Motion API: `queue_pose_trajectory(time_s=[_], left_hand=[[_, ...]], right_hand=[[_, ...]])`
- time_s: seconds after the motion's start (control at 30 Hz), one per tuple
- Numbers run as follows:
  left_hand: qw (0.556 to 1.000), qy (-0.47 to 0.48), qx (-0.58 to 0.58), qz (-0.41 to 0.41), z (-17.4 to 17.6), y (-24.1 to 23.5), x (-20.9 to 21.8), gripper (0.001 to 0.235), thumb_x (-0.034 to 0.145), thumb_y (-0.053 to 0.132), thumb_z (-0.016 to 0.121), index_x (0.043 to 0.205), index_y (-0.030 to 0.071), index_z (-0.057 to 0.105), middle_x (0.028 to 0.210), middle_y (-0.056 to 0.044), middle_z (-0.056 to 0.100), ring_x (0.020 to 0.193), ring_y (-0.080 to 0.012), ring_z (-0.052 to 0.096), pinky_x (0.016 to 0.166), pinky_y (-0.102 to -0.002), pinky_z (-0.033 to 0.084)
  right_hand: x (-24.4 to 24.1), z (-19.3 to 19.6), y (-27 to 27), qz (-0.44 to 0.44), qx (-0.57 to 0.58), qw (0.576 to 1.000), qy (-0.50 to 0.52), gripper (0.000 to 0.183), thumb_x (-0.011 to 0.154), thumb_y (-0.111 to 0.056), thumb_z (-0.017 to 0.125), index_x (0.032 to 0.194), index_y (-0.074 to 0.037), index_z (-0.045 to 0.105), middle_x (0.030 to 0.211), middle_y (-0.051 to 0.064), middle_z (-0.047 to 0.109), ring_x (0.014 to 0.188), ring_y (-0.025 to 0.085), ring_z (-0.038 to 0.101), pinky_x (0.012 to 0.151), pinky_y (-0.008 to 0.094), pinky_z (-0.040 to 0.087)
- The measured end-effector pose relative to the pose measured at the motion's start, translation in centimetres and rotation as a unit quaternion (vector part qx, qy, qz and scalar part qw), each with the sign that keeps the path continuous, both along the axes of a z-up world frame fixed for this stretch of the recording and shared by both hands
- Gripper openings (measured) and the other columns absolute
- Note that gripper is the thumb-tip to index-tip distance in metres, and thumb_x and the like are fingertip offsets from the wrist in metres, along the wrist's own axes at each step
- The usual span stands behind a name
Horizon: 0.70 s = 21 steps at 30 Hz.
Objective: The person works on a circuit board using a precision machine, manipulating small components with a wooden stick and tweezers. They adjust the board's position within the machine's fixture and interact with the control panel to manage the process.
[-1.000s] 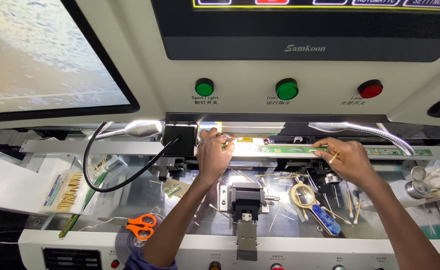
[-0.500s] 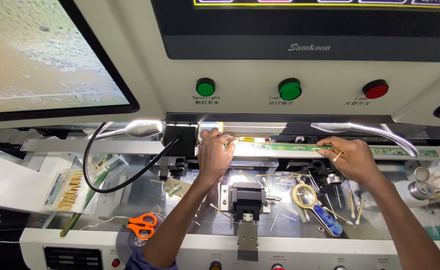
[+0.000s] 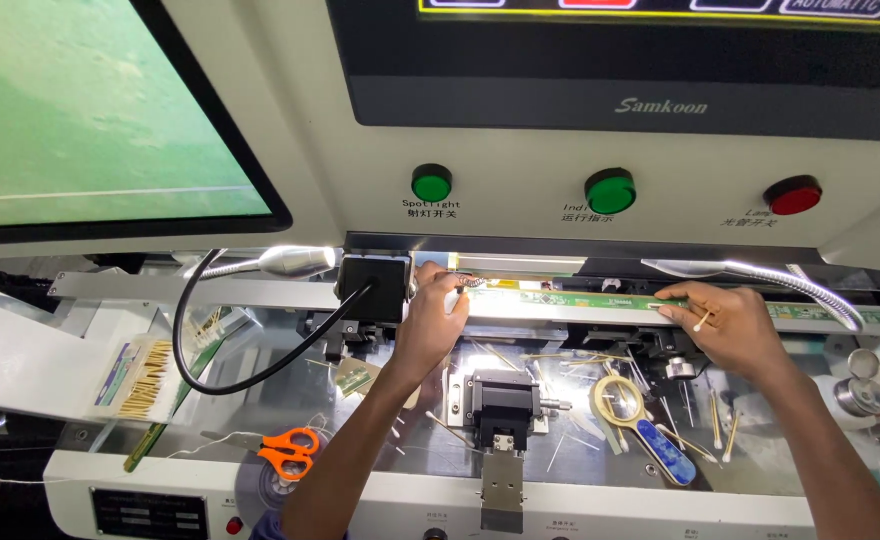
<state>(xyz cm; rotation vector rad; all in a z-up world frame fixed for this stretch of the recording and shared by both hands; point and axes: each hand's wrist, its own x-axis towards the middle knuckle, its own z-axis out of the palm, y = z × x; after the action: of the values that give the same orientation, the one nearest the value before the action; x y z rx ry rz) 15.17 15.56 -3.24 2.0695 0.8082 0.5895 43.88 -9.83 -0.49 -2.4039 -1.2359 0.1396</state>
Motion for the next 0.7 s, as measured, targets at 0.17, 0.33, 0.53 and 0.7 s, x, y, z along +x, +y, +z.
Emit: queue_pose_trajectory(time_s=[0.17,0.33,0.53,0.7], left_hand=[[0.999,-0.040,0.015,-0.017,-1.2,0.5,0.1,0.014,0.091,0.011,0.053,0.097,0.001,0.060,0.109,-0.007,0.046,0.089,-0.0208,0.062,0.080,-0.032,0.046],[0.999,-0.042,0.003,-0.016,-2.0,0.7,0.3,0.011,0.092,0.012,0.054,0.092,0.001,0.056,0.108,-0.007,0.043,0.080,-0.0222,0.060,0.076,-0.034,0.046],[0.999,-0.038,0.002,-0.016,-2.1,0.9,0.2,0.022,0.090,0.014,0.057,0.109,0.003,0.062,0.111,-0.006,0.044,0.090,-0.0213,0.063,0.084,-0.031,0.047],[0.999,-0.042,0.010,-0.011,-1.9,0.8,0.4,0.022,0.088,0.014,0.058,0.107,0.006,0.064,0.110,-0.005,0.045,0.091,-0.0206,0.064,0.089,-0.031,0.047]], right_hand=[[0.1,-0.2,0.1,0.008,0.018,1.000,-0.015,0.021,0.084,-0.030,0.071,0.103,-0.023,0.077,0.050,0.001,0.048,0.051,0.014,0.036,0.055,0.029,0.033],[0.0,-0.2,0.1,0.025,0.041,0.999,-0.004,0.020,0.084,-0.027,0.071,0.103,-0.021,0.077,0.048,0.000,0.039,0.051,0.014,0.030,0.053,0.029,0.029],[-0.2,-0.1,0.1,0.029,0.056,0.998,-0.009,0.021,0.085,-0.028,0.070,0.102,-0.017,0.077,0.050,0.000,0.043,0.052,0.014,0.032,0.054,0.028,0.030],[-0.3,0.0,-0.1,0.029,0.060,0.998,-0.005,0.022,0.085,-0.026,0.071,0.104,-0.016,0.077,0.048,0.000,0.039,0.052,0.013,0.030,0.054,0.027,0.028]])
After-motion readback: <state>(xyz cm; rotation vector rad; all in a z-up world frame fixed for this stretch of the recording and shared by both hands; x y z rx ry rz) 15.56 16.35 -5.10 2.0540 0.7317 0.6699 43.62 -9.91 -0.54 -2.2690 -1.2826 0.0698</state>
